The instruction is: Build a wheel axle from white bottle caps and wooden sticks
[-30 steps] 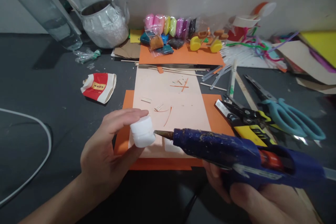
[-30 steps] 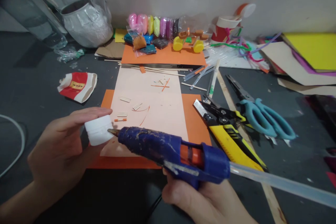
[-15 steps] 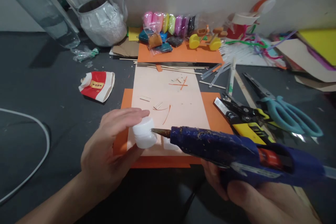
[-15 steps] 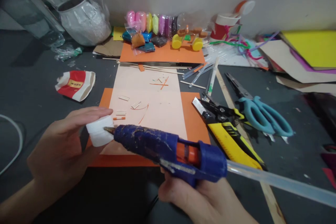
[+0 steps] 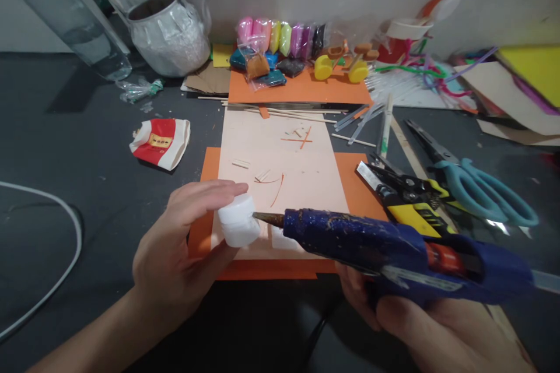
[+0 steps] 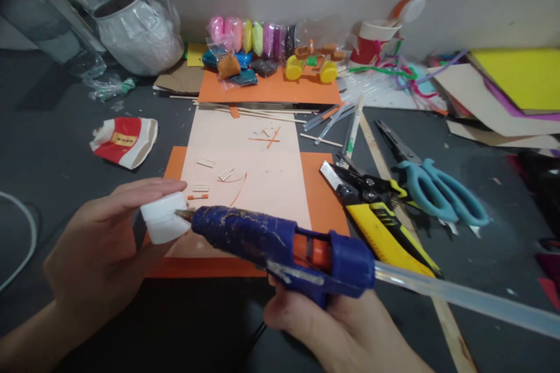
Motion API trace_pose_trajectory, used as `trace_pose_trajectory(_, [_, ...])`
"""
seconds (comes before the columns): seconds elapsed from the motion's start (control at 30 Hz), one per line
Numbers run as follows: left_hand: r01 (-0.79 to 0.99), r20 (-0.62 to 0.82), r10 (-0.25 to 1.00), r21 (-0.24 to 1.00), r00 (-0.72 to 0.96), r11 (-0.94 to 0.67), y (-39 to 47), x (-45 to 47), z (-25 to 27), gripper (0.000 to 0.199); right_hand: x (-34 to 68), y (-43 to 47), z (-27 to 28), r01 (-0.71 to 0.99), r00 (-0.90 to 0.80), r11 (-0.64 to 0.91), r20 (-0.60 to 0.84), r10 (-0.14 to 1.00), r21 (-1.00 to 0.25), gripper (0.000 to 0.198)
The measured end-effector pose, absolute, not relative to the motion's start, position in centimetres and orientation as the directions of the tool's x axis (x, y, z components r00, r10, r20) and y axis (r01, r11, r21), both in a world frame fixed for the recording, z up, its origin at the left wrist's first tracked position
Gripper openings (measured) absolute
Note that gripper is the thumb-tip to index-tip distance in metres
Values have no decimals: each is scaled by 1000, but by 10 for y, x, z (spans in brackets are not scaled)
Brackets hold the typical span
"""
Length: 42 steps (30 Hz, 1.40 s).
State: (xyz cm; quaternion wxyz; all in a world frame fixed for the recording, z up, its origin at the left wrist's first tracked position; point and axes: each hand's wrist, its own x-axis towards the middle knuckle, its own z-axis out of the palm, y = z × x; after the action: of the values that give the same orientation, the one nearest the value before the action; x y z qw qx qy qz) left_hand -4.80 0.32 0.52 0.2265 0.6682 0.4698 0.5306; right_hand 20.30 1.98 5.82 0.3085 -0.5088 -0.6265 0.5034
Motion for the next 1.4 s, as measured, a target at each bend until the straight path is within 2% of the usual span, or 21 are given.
trace_pose_trajectory(0.23, [368, 445, 895, 839, -39, -401, 4, -51, 5, 51, 211, 9, 52, 326, -288, -123, -222, 932, -937, 13])
trace_pose_trajectory(0.53, [375, 432, 900, 844, -56, -382, 1, -48, 8, 58, 205, 17, 59, 377, -294, 38, -81, 952, -925, 16])
trace_pose_trajectory(0.8, [415, 451, 892, 818, -30, -399, 1, -49, 7, 56, 201, 21, 64, 360, -323, 46, -77, 943, -932, 19])
trace_pose_trajectory(1.1, [381, 468, 882, 824, -42, -419, 4, -47, 6, 52, 210, 4, 50, 322, -262, -119, -209, 942, -939, 15])
trace_pose_trajectory(1.23, [395, 451, 892, 824, -22, -407, 3, -46, 6, 50, 212, 7, 52, 317, -325, -88, -195, 925, -944, 17])
trace_pose_trajectory(1.4, [404, 448, 894, 818, -3, -409, 3, -46, 6, 55, 206, 13, 58, 315, -315, -49, -154, 937, -948, 16])
